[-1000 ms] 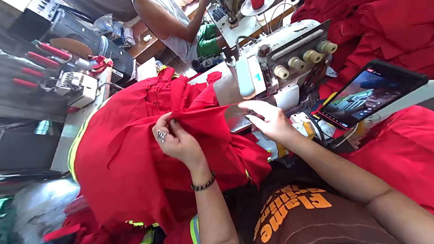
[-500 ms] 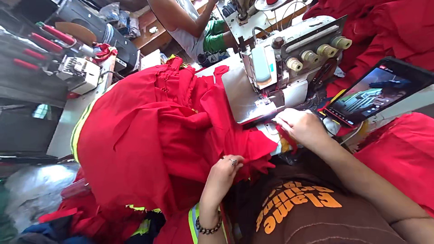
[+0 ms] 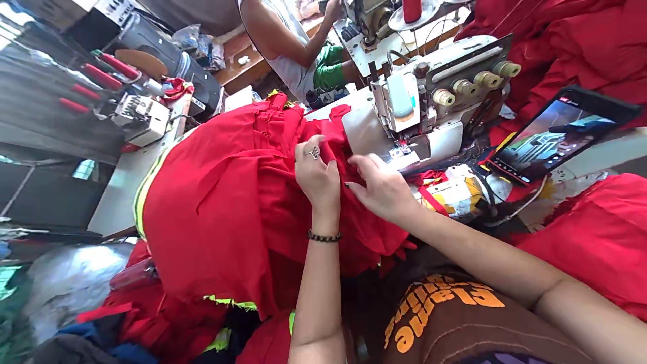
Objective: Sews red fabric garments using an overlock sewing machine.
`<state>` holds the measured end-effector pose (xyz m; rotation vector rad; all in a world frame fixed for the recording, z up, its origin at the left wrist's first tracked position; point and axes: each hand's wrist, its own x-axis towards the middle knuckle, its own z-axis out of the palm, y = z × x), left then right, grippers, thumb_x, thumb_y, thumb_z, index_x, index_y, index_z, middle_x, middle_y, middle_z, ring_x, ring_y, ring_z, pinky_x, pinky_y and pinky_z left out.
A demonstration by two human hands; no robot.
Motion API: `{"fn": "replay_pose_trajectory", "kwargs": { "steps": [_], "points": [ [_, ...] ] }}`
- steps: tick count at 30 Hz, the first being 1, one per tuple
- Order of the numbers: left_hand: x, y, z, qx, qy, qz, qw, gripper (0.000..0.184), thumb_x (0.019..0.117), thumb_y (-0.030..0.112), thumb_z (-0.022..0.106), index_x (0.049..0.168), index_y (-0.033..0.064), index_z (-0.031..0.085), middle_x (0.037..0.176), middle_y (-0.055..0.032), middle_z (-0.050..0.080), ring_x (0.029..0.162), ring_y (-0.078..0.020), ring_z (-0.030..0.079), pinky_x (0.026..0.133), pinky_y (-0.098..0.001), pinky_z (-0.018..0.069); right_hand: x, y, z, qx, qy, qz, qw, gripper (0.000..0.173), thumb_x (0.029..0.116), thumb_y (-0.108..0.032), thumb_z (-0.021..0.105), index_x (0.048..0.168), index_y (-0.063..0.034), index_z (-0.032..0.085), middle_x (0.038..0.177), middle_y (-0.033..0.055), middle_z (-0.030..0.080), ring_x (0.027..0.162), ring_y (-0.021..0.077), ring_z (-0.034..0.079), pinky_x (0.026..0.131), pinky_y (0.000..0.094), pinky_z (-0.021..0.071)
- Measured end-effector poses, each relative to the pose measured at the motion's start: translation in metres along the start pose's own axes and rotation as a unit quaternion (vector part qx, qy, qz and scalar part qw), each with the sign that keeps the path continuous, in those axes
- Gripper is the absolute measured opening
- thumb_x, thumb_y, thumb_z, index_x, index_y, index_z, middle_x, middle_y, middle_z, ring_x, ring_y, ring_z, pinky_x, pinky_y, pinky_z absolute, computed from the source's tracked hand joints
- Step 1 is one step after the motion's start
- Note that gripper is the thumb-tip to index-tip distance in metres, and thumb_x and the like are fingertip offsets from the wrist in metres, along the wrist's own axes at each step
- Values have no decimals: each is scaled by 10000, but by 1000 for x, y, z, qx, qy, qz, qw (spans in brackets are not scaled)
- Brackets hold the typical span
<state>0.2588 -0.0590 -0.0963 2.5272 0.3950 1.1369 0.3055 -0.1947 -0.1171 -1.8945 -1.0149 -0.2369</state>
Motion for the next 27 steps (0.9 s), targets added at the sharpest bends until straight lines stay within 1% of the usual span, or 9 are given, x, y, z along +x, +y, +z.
{"fn": "replay_pose_trajectory", "kwargs": {
  "steps": [2,6,8,10,12,15,20,23,27],
  "points": [
    [11,23,-22,-42,54,45,997,377,839,-74,636,1199,35,661,1277,-135,572,1168,-224,586,949,-349,538,20,-6,11,0,2,4,1000,532,838,-148,785,1317,2,611,1138,198,649,981,338,677,825,492,582],
    [22,12,-78,-23,34,103,994,165,932,-52,573,977,18,715,1177,-125,685,1233,-254,604,1082,-430,474,27,-6,11,39,20,-37,998,375,814,47,740,1178,-25,688,1097,164,691,1008,314,692,855,488,590],
    [18,-16,-110,-47,-86,90,991,144,927,-20,635,1019,19,738,1108,-87,736,1118,-181,684,1004,-399,552,19,2,-7,125,14,-18,992,342,845,96,697,1160,-39,704,1109,111,717,1017,209,703,908,385,594],
    [5,-38,-124,-120,-192,36,973,142,862,38,735,1002,39,754,1003,-5,760,936,-47,714,859,-262,603,8,15,-26,319,-29,84,943,227,876,91,688,1070,-21,726,996,59,735,893,100,699,821,278,598],
    [-13,-44,-118,-191,-220,-41,956,128,835,58,754,960,31,748,891,47,756,799,31,693,746,-163,585,-6,27,-36,476,-94,202,851,122,901,56,681,1008,16,724,877,57,726,791,87,676,755,272,580],
    [-40,-45,-82,-217,-191,-135,948,43,912,62,683,920,46,722,831,80,723,766,53,663,721,-139,560,-38,48,-32,458,-166,276,829,91,951,-84,676,976,-10,723,826,-13,694,761,30,636,729,236,534],
    [-92,-74,-4,-57,-265,-231,935,240,912,196,749,983,-33,734,985,-190,729,961,-319,691,899,-590,506,-84,85,-27,352,-186,354,847,153,952,-57,663,1081,16,700,855,36,690,752,55,623,731,264,530],
    [-100,-73,0,-39,-253,-264,930,232,915,211,750,978,-11,728,963,-163,721,919,-285,674,863,-556,502,-92,90,-44,343,-173,335,861,175,950,-21,648,1113,25,691,968,73,701,813,82,657,757,267,561],
    [-84,-49,-19,29,-234,-203,950,301,925,160,725,1135,-53,697,1123,-254,690,1092,-429,647,974,-629,474,-91,91,-66,283,-157,301,897,195,992,-34,565,1123,24,697,1049,100,718,848,120,718,786,293,619]
  ]
}}
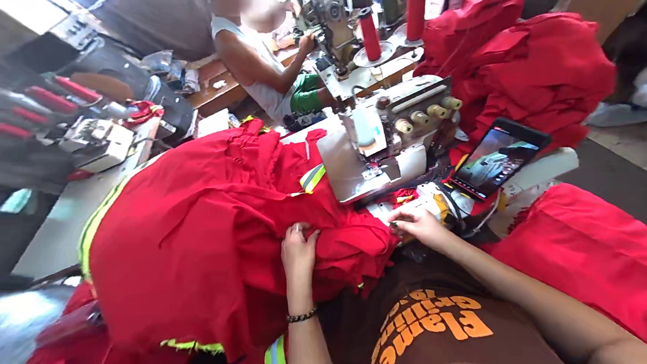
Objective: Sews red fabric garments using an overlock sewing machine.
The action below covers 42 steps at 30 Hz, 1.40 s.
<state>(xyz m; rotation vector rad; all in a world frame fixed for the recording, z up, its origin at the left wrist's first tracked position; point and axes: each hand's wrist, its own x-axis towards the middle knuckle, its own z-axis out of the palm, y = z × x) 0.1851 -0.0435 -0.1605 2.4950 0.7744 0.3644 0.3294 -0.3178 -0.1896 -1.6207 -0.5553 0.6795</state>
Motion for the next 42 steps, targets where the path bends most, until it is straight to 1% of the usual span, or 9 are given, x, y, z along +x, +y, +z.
{"fn": "replay_pose_trajectory", "kwargs": {
  "steps": [3,6,9,16,23,27,30,38,42],
  "points": [
    [6,26,-5,24,95,129,987,230,940,127,694,1098,-37,727,1148,-243,700,1134,-435,649,986,-608,493,3,-5,-2,-54,22,-63,996,191,995,-71,578,1109,-2,716,1059,77,724,890,87,706,824,261,601],
    [17,37,15,48,30,195,979,282,997,268,647,1190,85,742,1351,-157,645,1321,-380,556,1084,-625,426,15,-1,18,-167,-18,-179,969,264,997,-136,606,1218,-39,713,1217,116,693,1125,145,660,1007,314,537],
    [8,13,38,164,-24,63,984,415,1061,380,490,1426,231,620,1554,-151,490,1457,-488,373,1122,-771,231,19,0,59,-247,-99,-248,932,285,981,-120,633,1252,-74,707,1321,167,645,1283,290,584,1102,451,465],
    [-1,-49,38,223,90,-16,971,419,1077,183,420,1438,35,571,1475,-201,559,1402,-409,489,1169,-580,335,14,16,132,-222,-212,-362,880,211,1014,-97,602,1179,-34,718,1393,247,588,1353,368,536,1141,461,442],
    [0,-55,45,150,180,48,971,513,1047,97,480,1557,133,442,1595,-126,443,1353,-385,547,1051,-611,452,47,12,81,-230,-59,-297,925,164,963,-68,645,1098,-14,721,1093,130,712,1063,217,683,966,373,565],
    [-3,-53,35,111,97,171,974,498,1046,59,472,1453,325,583,1634,-37,396,1529,-300,321,1201,-623,264,60,6,63,-352,-175,-236,889,191,949,-166,687,1001,16,704,1008,193,680,1013,345,669,936,518,532],
    [-2,-60,34,120,54,181,975,445,1020,10,484,1327,250,699,1535,-39,533,1458,-329,438,1164,-623,318,63,4,38,-367,-201,-249,874,195,944,-159,689,913,33,686,908,188,670,911,335,675,860,499,551],
    [1,-57,32,108,30,165,980,427,1010,-25,495,1332,173,694,1520,-83,545,1431,-366,467,1142,-639,341,50,-2,-1,-353,-275,-232,863,261,871,-211,786,860,26,679,864,158,607,837,284,608,779,440,508],
    [-11,-28,15,17,113,157,981,358,1021,18,469,1267,103,715,1433,-137,606,1399,-357,498,1149,-594,365,45,-27,-11,-327,-276,-242,871,273,861,-242,801,818,-3,674,833,102,587,816,193,573,756,333,482]
  ]
}}
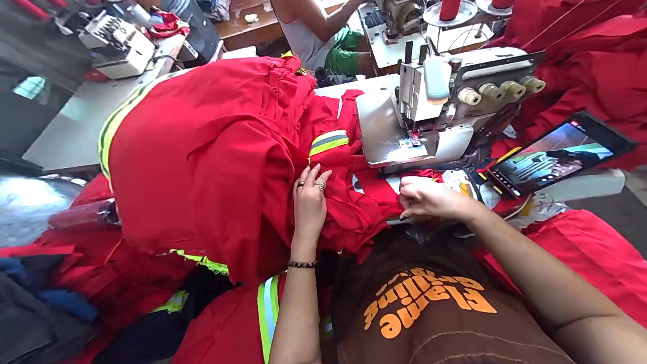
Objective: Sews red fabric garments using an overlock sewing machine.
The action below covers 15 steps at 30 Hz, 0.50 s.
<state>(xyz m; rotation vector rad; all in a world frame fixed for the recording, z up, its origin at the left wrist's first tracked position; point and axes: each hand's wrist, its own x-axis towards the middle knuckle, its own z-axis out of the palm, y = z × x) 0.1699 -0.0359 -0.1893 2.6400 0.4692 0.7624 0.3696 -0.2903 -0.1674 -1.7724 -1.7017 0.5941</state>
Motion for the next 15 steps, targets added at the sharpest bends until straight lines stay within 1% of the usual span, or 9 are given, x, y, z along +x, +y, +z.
{"fn": "replay_pose_trajectory", "kwargs": {
  "steps": [3,5,6,7,8,9,10,12,15],
  "points": [
    [-5,49,-18,-65,65,14,996,245,1013,63,554,1180,78,732,1283,-108,686,1256,-284,611,1060,-510,476,-5,-5,-8,0,3,-14,1000,275,865,-260,802,802,-24,675,840,83,589,822,166,566,751,308,472],
    [-12,73,-14,-121,56,28,991,199,994,73,592,1124,75,744,1189,-87,717,1165,-231,655,989,-454,530,-7,-6,-11,8,17,-31,999,241,869,-250,791,828,-38,684,890,76,629,871,157,597,792,303,499],
    [-17,81,-8,-135,48,35,989,180,987,76,610,1091,79,756,1145,-75,734,1134,-210,675,971,-432,547,-8,-7,-12,4,4,-30,1000,209,869,-229,786,866,-40,697,942,86,665,919,175,626,845,338,521],
    [-21,85,-1,-142,37,37,988,172,982,73,619,1069,86,766,1120,-64,742,1116,-195,682,966,-411,553,-9,-7,-11,0,-25,-19,999,194,870,-207,786,904,-32,708,969,101,686,938,209,640,876,400,519],
    [-24,86,6,-144,27,35,989,172,978,66,620,1057,90,771,1108,-58,744,1100,-187,686,958,-397,554,-10,-7,-8,2,-59,-3,998,199,874,-188,790,935,-16,708,936,123,692,903,250,650,856,468,512],
    [-26,86,10,-145,21,30,989,175,976,60,620,1048,92,775,1095,-58,748,1081,-182,694,953,-389,558,-12,-6,-6,3,-84,16,996,202,887,-180,784,950,-5,705,882,133,687,849,265,655,815,492,518],
    [-27,85,13,-144,17,24,989,177,976,57,616,1040,92,777,1082,-60,753,1064,-180,703,952,-384,562,-14,-5,-4,7,-91,31,995,187,903,-161,763,946,8,695,842,137,670,808,266,646,773,482,519],
    [-29,84,14,-141,17,9,990,176,974,58,616,1031,95,779,1068,-57,757,1046,-170,707,949,-369,562,-20,-3,-3,0,-48,51,998,133,930,-113,708,939,18,686,840,137,659,800,254,645,765,454,534],
    [-35,84,16,-137,3,5,991,189,977,48,605,1029,99,780,1062,-51,760,1056,-167,706,949,-379,558,-24,-1,9,-21,45,26,998,86,932,-82,692,965,-3,703,891,117,690,861,235,676,835,428,561]
  ]
}}
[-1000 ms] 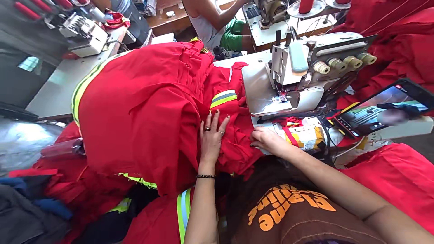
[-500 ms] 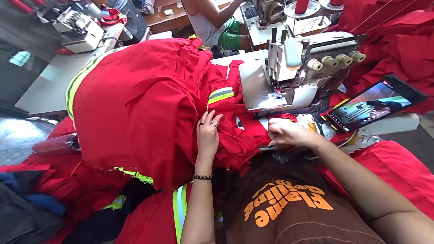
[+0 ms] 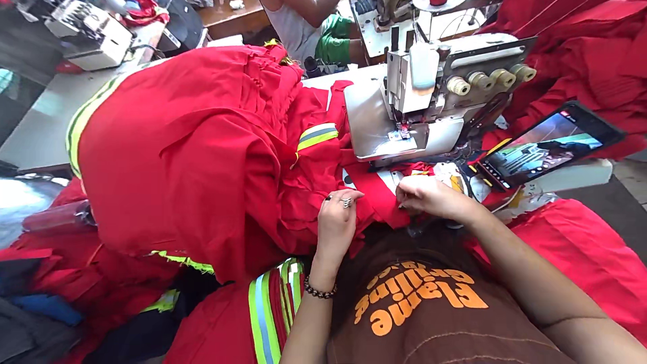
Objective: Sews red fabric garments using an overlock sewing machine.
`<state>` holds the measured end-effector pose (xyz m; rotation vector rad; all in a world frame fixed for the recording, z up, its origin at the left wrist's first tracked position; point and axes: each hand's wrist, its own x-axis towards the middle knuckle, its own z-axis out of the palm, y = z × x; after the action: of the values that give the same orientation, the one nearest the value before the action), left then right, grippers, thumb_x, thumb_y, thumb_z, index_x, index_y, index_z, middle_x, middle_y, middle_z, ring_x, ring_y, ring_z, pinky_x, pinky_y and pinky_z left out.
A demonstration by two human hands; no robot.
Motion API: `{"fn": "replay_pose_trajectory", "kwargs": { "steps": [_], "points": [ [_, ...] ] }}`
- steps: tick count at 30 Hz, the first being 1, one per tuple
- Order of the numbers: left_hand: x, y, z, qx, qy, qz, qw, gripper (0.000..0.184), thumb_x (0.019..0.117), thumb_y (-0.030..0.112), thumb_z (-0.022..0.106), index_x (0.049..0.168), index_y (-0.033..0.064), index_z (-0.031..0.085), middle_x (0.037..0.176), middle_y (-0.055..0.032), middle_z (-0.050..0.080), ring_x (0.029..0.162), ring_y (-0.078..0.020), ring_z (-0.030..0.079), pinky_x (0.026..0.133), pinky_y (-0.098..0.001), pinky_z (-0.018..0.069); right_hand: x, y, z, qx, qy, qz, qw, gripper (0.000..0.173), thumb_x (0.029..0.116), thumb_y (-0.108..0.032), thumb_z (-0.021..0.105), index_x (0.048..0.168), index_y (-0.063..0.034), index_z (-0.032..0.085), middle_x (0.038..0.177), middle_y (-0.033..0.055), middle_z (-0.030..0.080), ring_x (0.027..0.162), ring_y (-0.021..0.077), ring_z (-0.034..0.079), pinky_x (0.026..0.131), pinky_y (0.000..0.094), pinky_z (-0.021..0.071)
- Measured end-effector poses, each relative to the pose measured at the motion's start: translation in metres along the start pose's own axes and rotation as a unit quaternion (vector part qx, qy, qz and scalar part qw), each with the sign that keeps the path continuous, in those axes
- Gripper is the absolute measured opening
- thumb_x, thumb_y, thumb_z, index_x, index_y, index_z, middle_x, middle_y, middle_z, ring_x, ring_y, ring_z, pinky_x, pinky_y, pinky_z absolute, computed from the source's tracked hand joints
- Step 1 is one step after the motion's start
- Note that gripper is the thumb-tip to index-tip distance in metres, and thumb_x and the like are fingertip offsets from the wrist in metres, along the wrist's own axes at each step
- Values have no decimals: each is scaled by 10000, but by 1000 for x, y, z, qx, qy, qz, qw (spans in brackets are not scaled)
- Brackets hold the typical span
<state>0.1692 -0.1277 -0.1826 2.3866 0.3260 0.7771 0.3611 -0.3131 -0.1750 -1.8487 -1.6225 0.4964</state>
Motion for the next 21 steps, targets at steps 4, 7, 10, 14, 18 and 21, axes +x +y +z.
{"fn": "replay_pose_trajectory", "kwargs": {
  "steps": [4,7,10,14,18,21],
  "points": [
    [4,1,12,62,-111,54,990,271,996,27,549,1133,108,768,1208,-44,744,1246,-253,642,1068,-522,472,-6,-4,29,-38,11,-72,997,161,909,-120,738,1037,-34,690,1033,162,674,1015,320,659,932,511,537],
    [7,-2,32,156,-211,54,963,392,993,0,509,1323,113,687,1414,-73,642,1384,-298,539,1158,-624,334,-14,2,43,-123,-3,-87,989,140,965,-114,667,1088,-47,666,1042,180,651,1004,361,652,906,537,537],
    [15,-13,47,219,-236,45,946,462,1016,41,460,1459,112,572,1547,-74,518,1464,-286,441,1199,-647,228,-20,10,48,-195,27,-100,975,131,1031,-55,527,1034,-43,657,972,171,643,903,342,657,793,480,555],
    [26,-18,52,219,-215,52,950,442,1033,52,441,1445,119,586,1513,-75,554,1457,-278,454,1206,-661,198,-21,14,44,-177,22,-107,978,155,1035,-65,529,945,-16,646,940,168,644,900,329,665,806,465,563],
    [26,-24,53,217,-216,48,951,456,1044,72,423,1471,144,565,1541,-51,528,1476,-253,426,1210,-658,189,-15,12,29,-131,-61,-96,985,108,988,-65,614,909,2,643,940,170,628,925,333,647,885,477,536],
    [27,-26,46,168,-207,48,963,417,1037,82,472,1432,115,600,1526,-91,539,1469,-284,436,1208,-648,222,-8,8,6,-82,-68,-105,989,118,958,-88,663,867,-14,645,920,146,625,915,308,637,866,482,528]
  ]
}}
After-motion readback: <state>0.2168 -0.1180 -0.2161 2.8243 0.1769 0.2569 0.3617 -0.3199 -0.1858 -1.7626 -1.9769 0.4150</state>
